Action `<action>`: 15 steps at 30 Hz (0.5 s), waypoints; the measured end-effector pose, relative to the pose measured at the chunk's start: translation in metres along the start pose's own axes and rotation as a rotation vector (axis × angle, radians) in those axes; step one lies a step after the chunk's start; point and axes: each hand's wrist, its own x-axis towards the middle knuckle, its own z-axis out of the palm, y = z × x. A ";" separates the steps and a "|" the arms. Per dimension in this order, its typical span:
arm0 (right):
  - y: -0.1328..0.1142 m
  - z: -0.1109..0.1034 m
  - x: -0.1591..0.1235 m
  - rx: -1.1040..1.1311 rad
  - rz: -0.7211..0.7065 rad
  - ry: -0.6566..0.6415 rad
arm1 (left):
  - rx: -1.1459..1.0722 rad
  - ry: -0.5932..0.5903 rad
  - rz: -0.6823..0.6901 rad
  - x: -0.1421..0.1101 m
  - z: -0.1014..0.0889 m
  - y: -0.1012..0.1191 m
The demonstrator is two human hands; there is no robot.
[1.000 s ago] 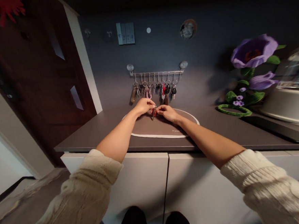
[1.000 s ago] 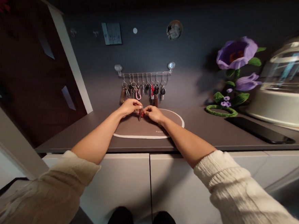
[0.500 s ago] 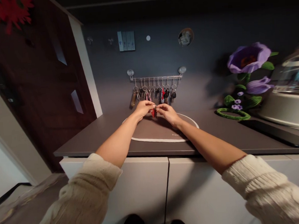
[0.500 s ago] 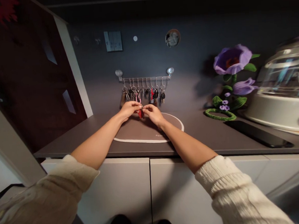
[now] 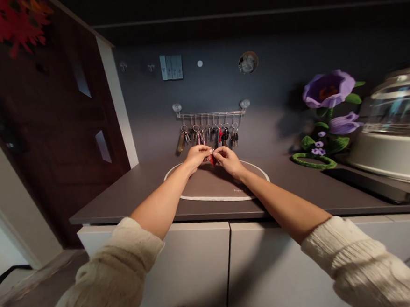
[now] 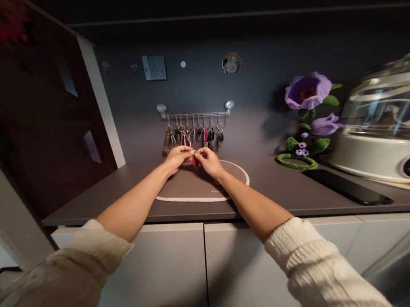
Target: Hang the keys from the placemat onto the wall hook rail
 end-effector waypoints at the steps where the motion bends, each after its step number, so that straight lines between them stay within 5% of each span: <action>1: 0.000 0.000 0.000 -0.003 0.001 0.005 | -0.006 -0.009 -0.003 0.000 0.000 0.000; 15: 0.000 -0.010 0.004 0.024 -0.014 0.072 | 0.025 -0.057 0.015 0.001 0.000 -0.003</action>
